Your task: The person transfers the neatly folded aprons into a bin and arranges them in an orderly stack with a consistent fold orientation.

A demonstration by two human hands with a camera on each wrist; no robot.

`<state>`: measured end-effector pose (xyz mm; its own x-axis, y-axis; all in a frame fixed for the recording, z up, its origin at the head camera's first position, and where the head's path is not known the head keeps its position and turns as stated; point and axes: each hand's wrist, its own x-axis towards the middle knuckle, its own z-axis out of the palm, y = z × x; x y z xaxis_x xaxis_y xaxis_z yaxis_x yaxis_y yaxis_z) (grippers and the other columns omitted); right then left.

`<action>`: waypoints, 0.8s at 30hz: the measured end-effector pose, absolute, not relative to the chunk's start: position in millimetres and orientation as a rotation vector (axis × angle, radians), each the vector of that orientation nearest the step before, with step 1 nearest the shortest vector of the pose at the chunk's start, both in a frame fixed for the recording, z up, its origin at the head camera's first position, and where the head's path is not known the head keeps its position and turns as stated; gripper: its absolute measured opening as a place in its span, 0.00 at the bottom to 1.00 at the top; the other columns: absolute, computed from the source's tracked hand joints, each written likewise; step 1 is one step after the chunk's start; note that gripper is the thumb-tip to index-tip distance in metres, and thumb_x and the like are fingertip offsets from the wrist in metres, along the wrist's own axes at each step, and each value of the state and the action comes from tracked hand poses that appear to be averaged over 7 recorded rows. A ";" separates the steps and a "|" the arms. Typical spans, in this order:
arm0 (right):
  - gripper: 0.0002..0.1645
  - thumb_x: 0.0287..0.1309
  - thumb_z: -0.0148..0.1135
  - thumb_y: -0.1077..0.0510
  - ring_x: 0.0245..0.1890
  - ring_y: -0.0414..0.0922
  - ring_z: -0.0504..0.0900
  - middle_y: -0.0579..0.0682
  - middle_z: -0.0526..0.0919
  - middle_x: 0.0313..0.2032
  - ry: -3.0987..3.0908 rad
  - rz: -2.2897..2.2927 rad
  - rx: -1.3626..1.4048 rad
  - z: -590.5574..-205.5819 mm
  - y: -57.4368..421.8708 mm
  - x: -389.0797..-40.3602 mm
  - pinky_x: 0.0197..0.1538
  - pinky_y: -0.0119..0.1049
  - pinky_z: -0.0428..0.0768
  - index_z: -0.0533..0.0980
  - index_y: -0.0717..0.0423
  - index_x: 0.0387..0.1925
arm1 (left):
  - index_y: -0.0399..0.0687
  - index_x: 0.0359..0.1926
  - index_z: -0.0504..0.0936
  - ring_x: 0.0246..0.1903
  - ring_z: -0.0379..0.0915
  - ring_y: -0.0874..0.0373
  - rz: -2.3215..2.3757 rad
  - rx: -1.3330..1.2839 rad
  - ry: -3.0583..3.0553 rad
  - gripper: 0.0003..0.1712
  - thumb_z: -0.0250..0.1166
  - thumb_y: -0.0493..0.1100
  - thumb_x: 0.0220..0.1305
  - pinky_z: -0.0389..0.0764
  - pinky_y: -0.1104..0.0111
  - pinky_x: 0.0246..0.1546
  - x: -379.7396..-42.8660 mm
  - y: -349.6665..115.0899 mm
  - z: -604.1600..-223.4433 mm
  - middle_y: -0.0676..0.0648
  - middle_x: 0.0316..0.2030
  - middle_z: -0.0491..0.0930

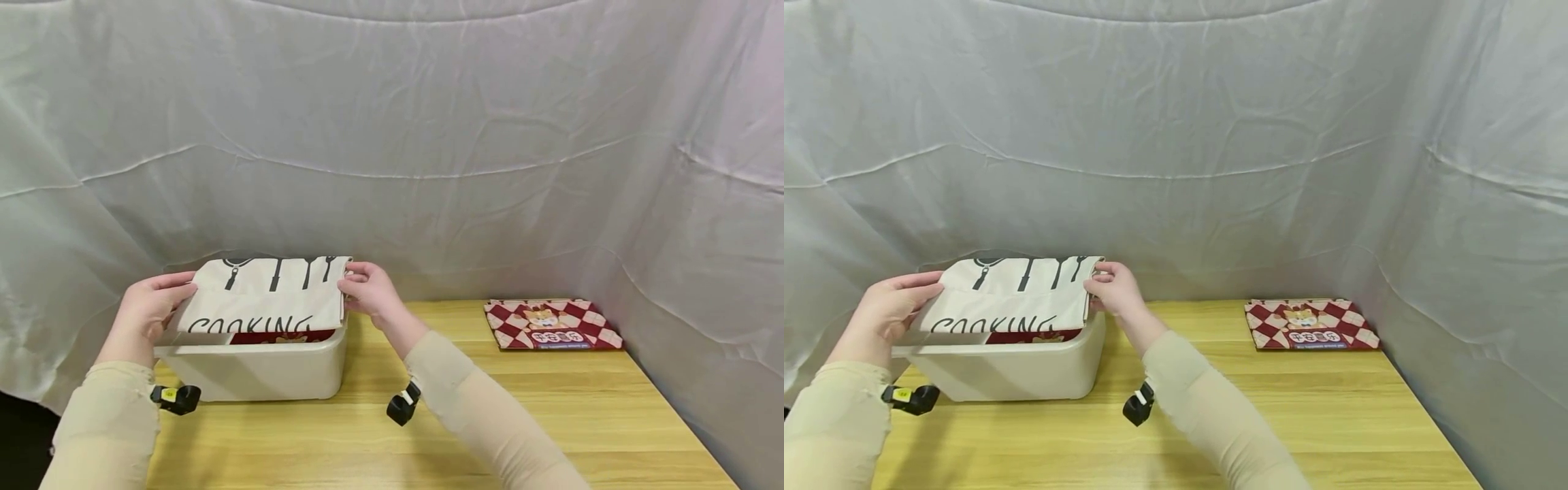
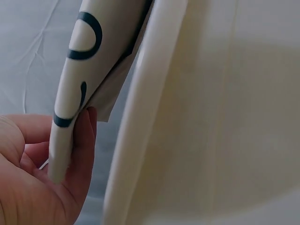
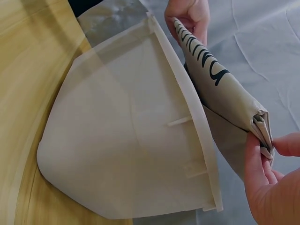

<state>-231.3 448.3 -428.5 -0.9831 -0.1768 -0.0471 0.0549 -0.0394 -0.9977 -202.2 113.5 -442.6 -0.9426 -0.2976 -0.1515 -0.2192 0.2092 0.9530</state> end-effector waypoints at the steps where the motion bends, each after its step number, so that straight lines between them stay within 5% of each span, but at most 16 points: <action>1: 0.29 0.61 0.62 0.70 0.39 0.45 0.79 0.59 0.79 0.49 2.070 -2.144 -0.125 -429.3 446.4 -232.0 0.41 0.39 0.84 0.69 0.65 0.64 | 0.46 0.70 0.71 0.40 0.71 0.63 -1.846 0.528 -2.401 0.30 0.62 0.48 0.70 0.79 0.74 0.36 -203.1 112.9 -443.9 0.44 0.59 0.68; 12: 0.30 0.58 0.63 0.72 0.42 0.50 0.83 0.60 0.80 0.48 2.138 -2.100 -0.091 -433.7 430.4 -239.1 0.42 0.42 0.85 0.71 0.65 0.63 | 0.42 0.71 0.66 0.52 0.67 0.54 -1.749 0.603 -2.397 0.32 0.60 0.46 0.71 0.68 0.53 0.64 -210.1 106.6 -448.2 0.37 0.71 0.59; 17: 0.29 0.58 0.63 0.73 0.43 0.51 0.83 0.60 0.81 0.48 2.164 -2.081 -0.089 -434.6 429.7 -240.1 0.42 0.43 0.85 0.71 0.66 0.63 | 0.38 0.71 0.66 0.55 0.65 0.51 -1.710 0.557 -2.401 0.31 0.60 0.45 0.71 0.69 0.56 0.63 -209.6 108.6 -444.1 0.37 0.70 0.59; 24: 0.25 0.59 0.63 0.67 0.29 0.43 0.80 0.55 0.82 0.41 2.457 -1.794 -0.234 -430.7 438.4 -242.1 0.33 0.36 0.85 0.73 0.66 0.59 | 0.29 0.69 0.65 0.45 0.71 0.55 -1.537 0.420 -2.574 0.32 0.55 0.46 0.73 0.77 0.71 0.38 -204.0 105.0 -443.6 0.30 0.64 0.65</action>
<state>-242.1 438.4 -430.7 -0.9842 -0.1762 0.0176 -0.0704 0.2984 -0.9518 -204.0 105.0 -443.6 -0.9550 -0.2936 -0.0432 -0.1773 0.4478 0.8764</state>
